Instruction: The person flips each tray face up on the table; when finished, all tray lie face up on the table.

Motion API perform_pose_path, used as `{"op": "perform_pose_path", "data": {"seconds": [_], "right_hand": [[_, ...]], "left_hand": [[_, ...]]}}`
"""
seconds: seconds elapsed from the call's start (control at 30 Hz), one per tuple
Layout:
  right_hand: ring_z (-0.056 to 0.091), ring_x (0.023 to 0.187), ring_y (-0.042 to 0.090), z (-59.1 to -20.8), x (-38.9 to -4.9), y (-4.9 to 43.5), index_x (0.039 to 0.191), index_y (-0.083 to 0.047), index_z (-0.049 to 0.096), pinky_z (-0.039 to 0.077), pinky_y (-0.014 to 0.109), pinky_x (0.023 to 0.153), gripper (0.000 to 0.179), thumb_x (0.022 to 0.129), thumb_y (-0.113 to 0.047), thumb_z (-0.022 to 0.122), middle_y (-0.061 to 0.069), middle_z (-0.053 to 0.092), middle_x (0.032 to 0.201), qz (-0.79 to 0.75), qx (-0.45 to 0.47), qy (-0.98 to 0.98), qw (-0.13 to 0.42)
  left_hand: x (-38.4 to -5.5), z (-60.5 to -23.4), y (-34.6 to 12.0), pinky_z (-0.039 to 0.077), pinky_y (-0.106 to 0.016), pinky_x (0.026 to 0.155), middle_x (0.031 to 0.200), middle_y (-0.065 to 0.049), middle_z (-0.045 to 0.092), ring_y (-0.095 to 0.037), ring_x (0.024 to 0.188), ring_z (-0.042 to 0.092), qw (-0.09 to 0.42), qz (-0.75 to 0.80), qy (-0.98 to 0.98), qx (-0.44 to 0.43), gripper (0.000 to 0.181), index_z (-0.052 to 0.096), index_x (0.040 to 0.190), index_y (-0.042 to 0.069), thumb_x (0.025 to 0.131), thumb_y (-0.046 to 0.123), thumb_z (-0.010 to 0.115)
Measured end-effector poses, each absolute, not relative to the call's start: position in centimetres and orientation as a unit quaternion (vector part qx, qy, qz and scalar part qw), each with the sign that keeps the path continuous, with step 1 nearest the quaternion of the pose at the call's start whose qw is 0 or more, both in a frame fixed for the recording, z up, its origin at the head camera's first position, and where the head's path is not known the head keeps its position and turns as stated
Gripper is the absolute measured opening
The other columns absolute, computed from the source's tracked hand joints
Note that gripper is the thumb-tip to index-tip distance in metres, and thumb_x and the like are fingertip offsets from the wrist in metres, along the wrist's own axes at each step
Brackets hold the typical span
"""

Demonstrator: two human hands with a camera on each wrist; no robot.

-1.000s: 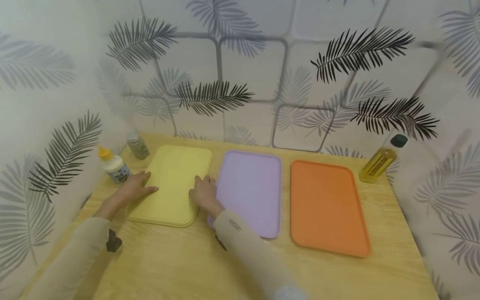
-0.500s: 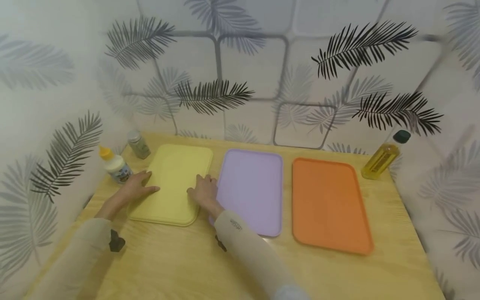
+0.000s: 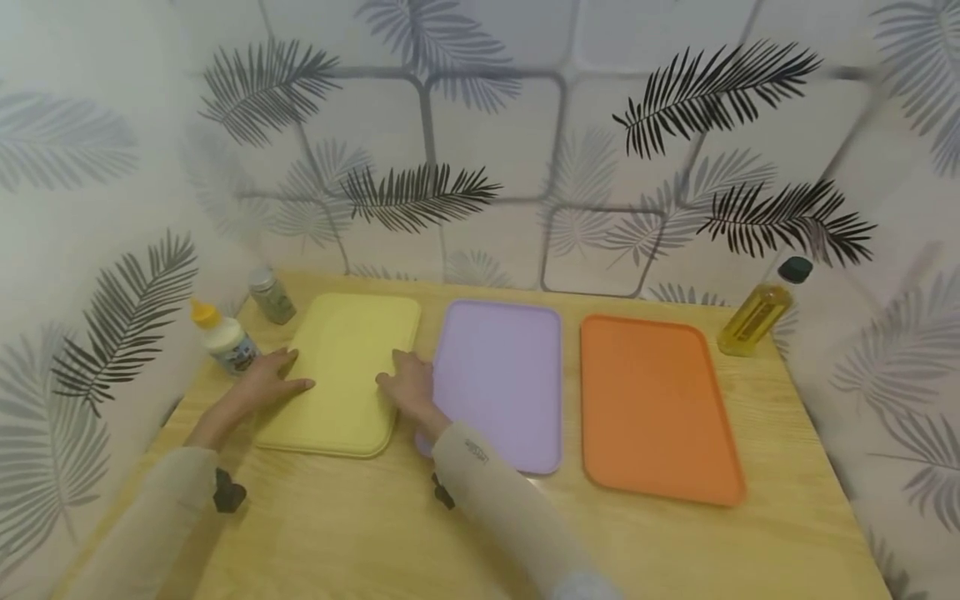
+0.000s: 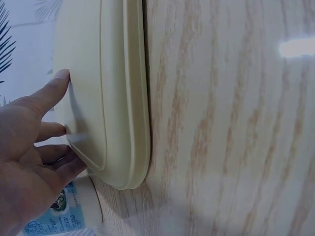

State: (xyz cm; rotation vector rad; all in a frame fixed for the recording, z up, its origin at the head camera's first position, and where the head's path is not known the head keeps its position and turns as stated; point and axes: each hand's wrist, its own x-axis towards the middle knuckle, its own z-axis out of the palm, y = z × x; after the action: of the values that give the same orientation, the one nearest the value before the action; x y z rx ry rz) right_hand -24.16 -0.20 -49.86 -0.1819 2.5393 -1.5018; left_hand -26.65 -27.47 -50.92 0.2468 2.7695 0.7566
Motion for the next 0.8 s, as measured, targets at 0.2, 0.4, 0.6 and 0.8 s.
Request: {"op": "perform_pose_path", "data": {"seconds": [0.2,0.4,0.6,0.8], "right_hand": [[0.034,0.040,0.003,-50.3,-24.7,0.4,0.141,0.004,0.042,0.029,0.015,0.035,0.058,0.084,0.007,0.053,0.029,0.059,0.121,-0.564,-0.051,0.821,0.070],[0.063,0.099,0.026,-50.4,-25.3,0.9,0.139,0.001,0.047,0.055,0.028,0.077,0.061,0.081,0.011,0.063,0.019,0.047,0.142,-0.541,-0.024,0.839,0.046],[0.060,0.109,0.040,-50.2,-25.5,1.1,0.141,0.003,0.043,0.052,0.038,0.093,0.062,0.083,0.009,0.065,0.022,0.047,0.141,-0.554,-0.014,0.830,0.060],[0.063,0.102,0.036,-49.8,-25.5,1.2,0.141,0.005,0.041,0.057,0.028,0.076,0.061,0.086,0.002,0.067,0.023,0.048,0.140,-0.558,-0.012,0.826,0.077]], "left_hand": [[-26.9,-50.7,-27.6,0.019,-0.065,0.109,0.150,-0.038,0.017,-0.057,0.135,0.017,0.130,0.273,0.949,0.083,0.083,0.027,0.145,-0.012,0.092,0.039,0.065],[-26.8,-50.7,-27.5,0.018,-0.066,0.109,0.149,-0.038,0.016,-0.058,0.134,0.016,0.135,0.269,0.950,0.086,0.084,0.027,0.145,-0.012,0.092,0.042,0.064],[-26.5,-50.6,-27.6,0.017,-0.068,0.108,0.150,-0.038,0.013,-0.059,0.134,0.013,0.146,0.287,0.943,0.086,0.086,0.025,0.146,-0.012,0.092,0.044,0.062],[-26.4,-50.5,-27.9,0.016,-0.068,0.108,0.150,-0.039,0.014,-0.059,0.135,0.012,0.151,0.304,0.937,0.086,0.088,0.025,0.145,-0.014,0.092,0.046,0.061]]}}
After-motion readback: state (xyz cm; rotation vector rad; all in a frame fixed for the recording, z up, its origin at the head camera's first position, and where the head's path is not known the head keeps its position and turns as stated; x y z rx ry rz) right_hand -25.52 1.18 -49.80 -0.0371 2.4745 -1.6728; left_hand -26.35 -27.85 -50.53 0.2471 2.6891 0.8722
